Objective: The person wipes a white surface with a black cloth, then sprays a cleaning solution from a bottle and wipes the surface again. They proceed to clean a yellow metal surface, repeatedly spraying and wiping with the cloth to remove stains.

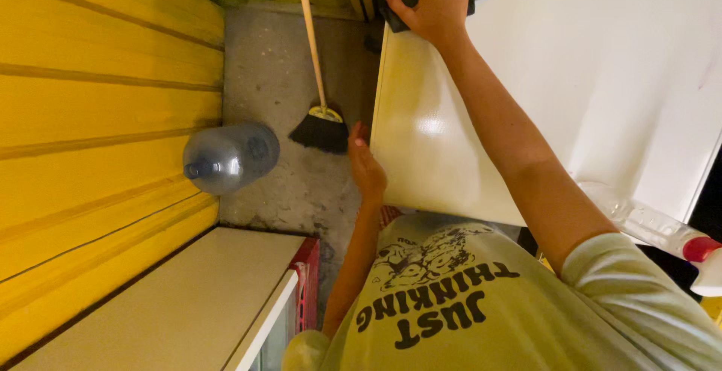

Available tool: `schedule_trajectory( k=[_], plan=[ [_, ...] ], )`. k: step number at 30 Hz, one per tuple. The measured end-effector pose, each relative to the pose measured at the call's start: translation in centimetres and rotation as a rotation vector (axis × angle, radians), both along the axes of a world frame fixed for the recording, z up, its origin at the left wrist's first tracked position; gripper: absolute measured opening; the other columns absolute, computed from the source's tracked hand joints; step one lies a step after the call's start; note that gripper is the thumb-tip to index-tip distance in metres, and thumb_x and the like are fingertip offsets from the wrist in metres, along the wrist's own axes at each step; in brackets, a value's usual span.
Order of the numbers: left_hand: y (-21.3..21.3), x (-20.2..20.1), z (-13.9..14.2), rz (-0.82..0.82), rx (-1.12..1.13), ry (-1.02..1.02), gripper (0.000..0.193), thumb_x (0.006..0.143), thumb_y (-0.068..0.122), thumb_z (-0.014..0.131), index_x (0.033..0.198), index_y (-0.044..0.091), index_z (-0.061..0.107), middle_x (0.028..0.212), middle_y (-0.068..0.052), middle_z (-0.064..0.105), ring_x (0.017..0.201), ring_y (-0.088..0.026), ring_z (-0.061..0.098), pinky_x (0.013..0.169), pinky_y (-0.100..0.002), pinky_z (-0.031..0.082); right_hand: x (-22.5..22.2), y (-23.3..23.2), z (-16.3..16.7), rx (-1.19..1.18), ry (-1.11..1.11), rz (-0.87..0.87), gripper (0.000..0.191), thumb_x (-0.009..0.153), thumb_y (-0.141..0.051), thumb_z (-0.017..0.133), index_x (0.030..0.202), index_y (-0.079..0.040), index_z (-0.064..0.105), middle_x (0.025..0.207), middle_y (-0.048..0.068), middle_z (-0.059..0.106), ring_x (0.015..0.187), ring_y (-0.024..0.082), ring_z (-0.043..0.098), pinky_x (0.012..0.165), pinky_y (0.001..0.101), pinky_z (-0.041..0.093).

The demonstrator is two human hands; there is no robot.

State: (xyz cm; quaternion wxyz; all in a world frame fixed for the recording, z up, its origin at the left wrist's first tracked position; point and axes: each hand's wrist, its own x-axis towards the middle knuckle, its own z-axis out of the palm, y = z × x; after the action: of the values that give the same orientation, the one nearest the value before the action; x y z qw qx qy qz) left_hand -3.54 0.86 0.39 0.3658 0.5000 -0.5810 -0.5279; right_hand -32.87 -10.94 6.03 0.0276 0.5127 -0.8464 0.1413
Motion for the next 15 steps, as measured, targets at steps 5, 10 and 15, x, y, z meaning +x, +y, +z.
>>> schedule_trajectory(
  k=[5,10,15],
  plan=[
    [-2.7,1.7,-2.8,0.018,0.363,0.399,0.074,0.108,0.058,0.021,0.152,0.002,0.044,0.148,-0.017,0.055,0.137,-0.031,0.052,0.117,-0.043,0.037,11.6,11.4,1.8,-0.053,-0.046,0.067,0.079,0.089,-0.07,0.067,0.157,-0.035,0.05,0.158,0.025,0.034,0.137,0.048,0.033,0.106,0.0738,0.026],
    [-5.1,1.6,-0.8,-0.094,0.328,0.267,0.068,0.107,0.055,0.03,0.153,0.007,0.044,0.154,-0.015,0.049,0.14,-0.034,0.047,0.116,-0.048,0.034,20.8,26.7,4.4,-0.028,-0.217,0.043,0.069,0.084,-0.064,0.072,0.146,-0.037,0.06,0.151,0.016,0.043,0.138,0.039,0.039,0.108,0.0635,0.029],
    [-3.8,-1.9,4.0,-0.357,-0.515,-0.288,0.061,0.11,0.046,0.044,0.159,0.01,0.039,0.168,-0.018,0.031,0.158,-0.042,0.027,0.129,-0.055,0.023,12.0,27.2,1.8,-0.044,-0.071,-0.314,0.074,0.092,-0.063,0.073,0.157,-0.032,0.057,0.158,0.027,0.035,0.145,0.046,0.029,0.109,0.0654,0.023]
  ],
)
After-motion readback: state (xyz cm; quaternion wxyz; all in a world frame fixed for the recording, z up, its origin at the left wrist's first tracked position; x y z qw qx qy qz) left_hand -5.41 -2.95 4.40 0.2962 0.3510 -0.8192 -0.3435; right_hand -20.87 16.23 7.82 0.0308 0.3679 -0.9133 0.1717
